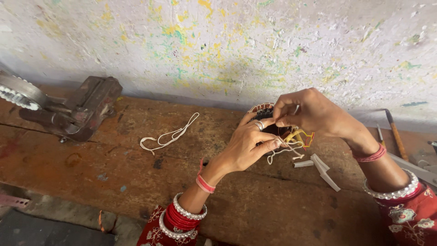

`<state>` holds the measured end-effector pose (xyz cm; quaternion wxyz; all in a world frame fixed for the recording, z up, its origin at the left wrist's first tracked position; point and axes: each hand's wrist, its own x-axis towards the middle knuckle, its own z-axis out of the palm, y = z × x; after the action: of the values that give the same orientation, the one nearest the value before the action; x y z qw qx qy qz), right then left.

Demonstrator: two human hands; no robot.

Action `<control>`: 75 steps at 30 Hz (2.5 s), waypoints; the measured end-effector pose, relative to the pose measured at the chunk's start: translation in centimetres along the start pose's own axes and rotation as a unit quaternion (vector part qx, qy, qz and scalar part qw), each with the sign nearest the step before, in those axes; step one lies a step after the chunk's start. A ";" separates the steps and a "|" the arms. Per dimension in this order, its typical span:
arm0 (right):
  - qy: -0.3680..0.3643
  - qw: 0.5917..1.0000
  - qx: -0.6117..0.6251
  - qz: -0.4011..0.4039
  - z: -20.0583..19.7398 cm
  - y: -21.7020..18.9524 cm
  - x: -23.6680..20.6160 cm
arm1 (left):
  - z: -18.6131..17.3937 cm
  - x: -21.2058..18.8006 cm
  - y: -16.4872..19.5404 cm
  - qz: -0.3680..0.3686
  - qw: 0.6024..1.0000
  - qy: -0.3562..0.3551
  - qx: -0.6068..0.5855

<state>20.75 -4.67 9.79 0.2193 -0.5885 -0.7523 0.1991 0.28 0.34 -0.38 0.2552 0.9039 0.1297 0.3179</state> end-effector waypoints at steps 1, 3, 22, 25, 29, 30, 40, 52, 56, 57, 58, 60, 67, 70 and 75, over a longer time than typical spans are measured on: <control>0.022 0.999 -0.003 -0.023 0.0 0.0 -0.2 | 0.1 0.0 0.0 0.010 1.000 0.008 -0.004; 0.065 0.995 -0.011 -0.069 0.0 0.1 -0.5 | 0.1 0.0 0.0 0.030 0.999 0.023 -0.013; -0.123 0.965 -0.217 0.074 0.1 -5.3 -4.0 | 0.4 0.2 -0.1 0.021 1.000 0.011 0.000; -0.075 0.977 -0.198 0.016 0.2 -4.7 -4.0 | 0.4 0.2 0.0 0.040 0.999 0.032 -0.008; -0.002 0.978 -0.193 -0.081 1.1 -3.7 -3.9 | 0.2 0.0 0.2 0.038 0.999 0.029 -0.008; 0.009 0.976 -0.197 -0.089 1.2 -3.5 -3.9 | 0.2 0.0 0.2 0.032 0.999 0.024 -0.008; 0.016 0.982 -0.151 -0.110 0.8 -2.6 -4.1 | 0.4 -0.1 0.3 0.023 0.999 0.019 -0.015; 0.039 0.996 -0.083 0.016 0.3 -2.7 -3.7 | 0.1 0.2 0.3 0.037 0.999 0.021 -0.027; 0.002 0.996 0.045 0.080 0.1 -2.6 -3.8 | 0.2 0.2 0.1 0.038 0.999 0.020 -0.010; 0.000 0.993 0.104 0.058 0.0 -2.3 -3.9 | 0.2 0.2 0.1 0.045 0.999 0.025 -0.007; -0.008 0.992 0.109 0.063 0.0 -2.0 -3.9 | 0.2 0.2 0.1 0.039 0.999 0.020 -0.015; -0.027 0.990 0.118 0.071 0.3 -1.1 -3.4 | 0.2 0.0 0.1 0.025 0.999 0.012 -0.030; -0.083 0.942 0.322 0.048 0.5 2.0 -2.8 | 0.4 0.3 0.0 0.013 1.000 0.004 -0.026; -0.084 0.931 0.348 0.069 0.8 2.4 -2.9 | 0.5 0.3 0.0 0.008 1.000 -0.003 -0.029; -0.001 0.972 0.234 0.031 1.1 2.0 -2.9 | 0.4 0.3 0.1 0.023 0.999 0.008 -0.022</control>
<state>22.40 -7.07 7.49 0.3439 -0.5440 -0.6662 0.3768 0.75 0.20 -0.41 0.2668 0.8982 0.1035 0.3337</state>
